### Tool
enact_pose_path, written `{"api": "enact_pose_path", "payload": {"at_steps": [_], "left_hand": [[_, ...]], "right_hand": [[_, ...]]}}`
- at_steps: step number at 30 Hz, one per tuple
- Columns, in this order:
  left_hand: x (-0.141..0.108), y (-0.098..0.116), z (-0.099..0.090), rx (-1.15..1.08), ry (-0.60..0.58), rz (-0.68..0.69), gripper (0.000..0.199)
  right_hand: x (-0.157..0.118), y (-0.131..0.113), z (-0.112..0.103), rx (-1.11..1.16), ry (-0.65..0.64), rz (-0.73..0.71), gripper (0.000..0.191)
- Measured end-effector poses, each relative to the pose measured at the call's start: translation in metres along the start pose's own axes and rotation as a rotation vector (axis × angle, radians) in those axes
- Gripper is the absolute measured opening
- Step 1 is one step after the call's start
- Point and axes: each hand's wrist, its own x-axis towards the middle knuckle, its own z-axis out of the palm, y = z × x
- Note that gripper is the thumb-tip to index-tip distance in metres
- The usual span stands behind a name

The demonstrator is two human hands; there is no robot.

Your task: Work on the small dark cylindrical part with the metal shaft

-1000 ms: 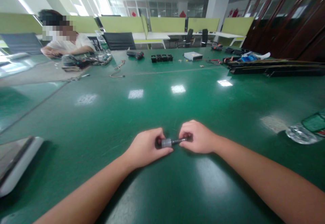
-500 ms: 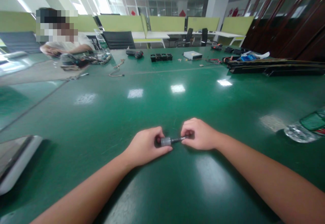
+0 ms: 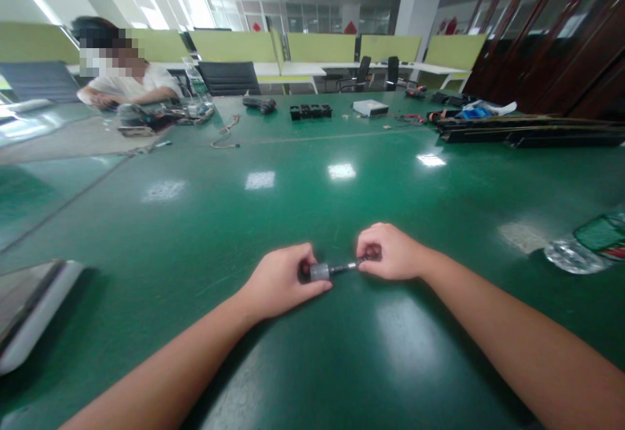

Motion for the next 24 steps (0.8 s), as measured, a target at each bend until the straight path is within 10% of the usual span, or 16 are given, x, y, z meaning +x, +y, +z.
{"api": "enact_pose_path", "payload": {"at_steps": [24], "left_hand": [[0.001,0.000,0.000,0.009,-0.018,-0.008,0.037]], "right_hand": [[0.006,-0.011,0.011,0.032,0.023,-0.109,0.007]]}}
